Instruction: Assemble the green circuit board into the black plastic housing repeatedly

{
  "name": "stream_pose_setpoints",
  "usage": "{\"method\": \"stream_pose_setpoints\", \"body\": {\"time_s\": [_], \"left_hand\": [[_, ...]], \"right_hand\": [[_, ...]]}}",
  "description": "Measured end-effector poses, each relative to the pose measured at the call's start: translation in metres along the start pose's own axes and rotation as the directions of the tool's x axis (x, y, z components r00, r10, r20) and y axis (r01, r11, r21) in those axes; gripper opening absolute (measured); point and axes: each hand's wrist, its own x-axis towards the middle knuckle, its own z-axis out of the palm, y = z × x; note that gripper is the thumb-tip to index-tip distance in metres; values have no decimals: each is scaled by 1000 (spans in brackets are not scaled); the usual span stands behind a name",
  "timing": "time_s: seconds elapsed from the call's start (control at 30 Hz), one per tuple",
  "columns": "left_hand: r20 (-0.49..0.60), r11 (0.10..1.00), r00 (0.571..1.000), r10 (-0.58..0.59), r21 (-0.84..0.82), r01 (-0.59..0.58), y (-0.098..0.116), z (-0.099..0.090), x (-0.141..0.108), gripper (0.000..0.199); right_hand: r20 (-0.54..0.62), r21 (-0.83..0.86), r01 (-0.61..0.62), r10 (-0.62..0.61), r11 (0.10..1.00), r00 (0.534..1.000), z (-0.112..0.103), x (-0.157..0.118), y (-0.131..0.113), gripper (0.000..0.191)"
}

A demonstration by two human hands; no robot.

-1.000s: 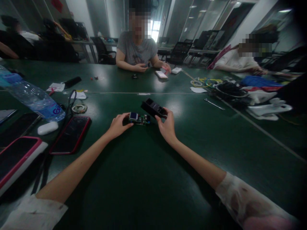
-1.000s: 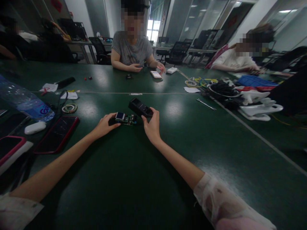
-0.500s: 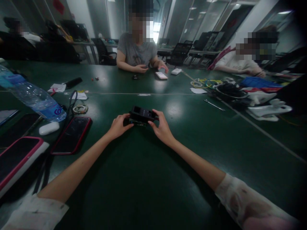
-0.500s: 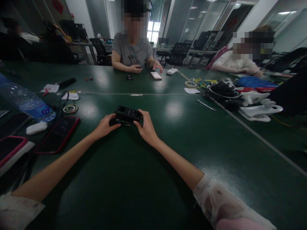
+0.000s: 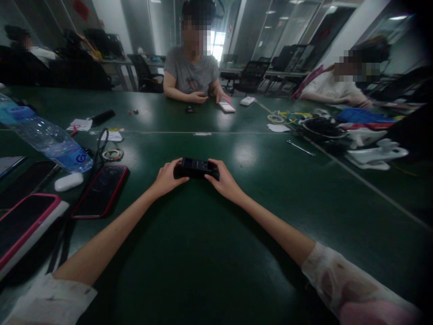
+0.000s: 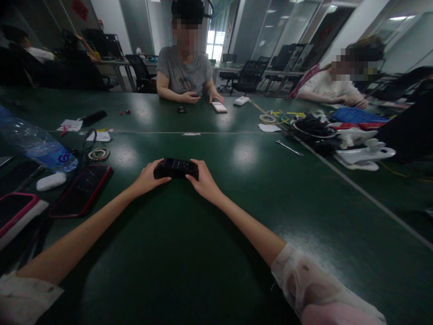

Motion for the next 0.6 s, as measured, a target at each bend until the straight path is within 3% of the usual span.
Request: {"method": "stream_pose_setpoints", "body": {"time_s": [0.1, 0.27, 0.37, 0.6], "left_hand": [[14, 1000, 1000, -16, -1, 16, 3, -2, -1, 75], [25, 999, 999, -43, -6, 43, 8, -4, -2, 74], [37, 998, 998, -57, -8, 58, 10, -5, -2, 71], [40, 997, 997, -70, 15, 69, 9, -4, -2, 66]], "right_hand": [[-50, 77, -48, 51, 996, 997, 1, 0, 6, 53], [-141, 267, -193, 237, 944, 961, 3, 3, 21, 50], [-133, 325, -232, 287, 917, 949, 4, 4, 24, 48], [-37, 294, -246, 268, 924, 963, 0, 3, 14, 44]]}}
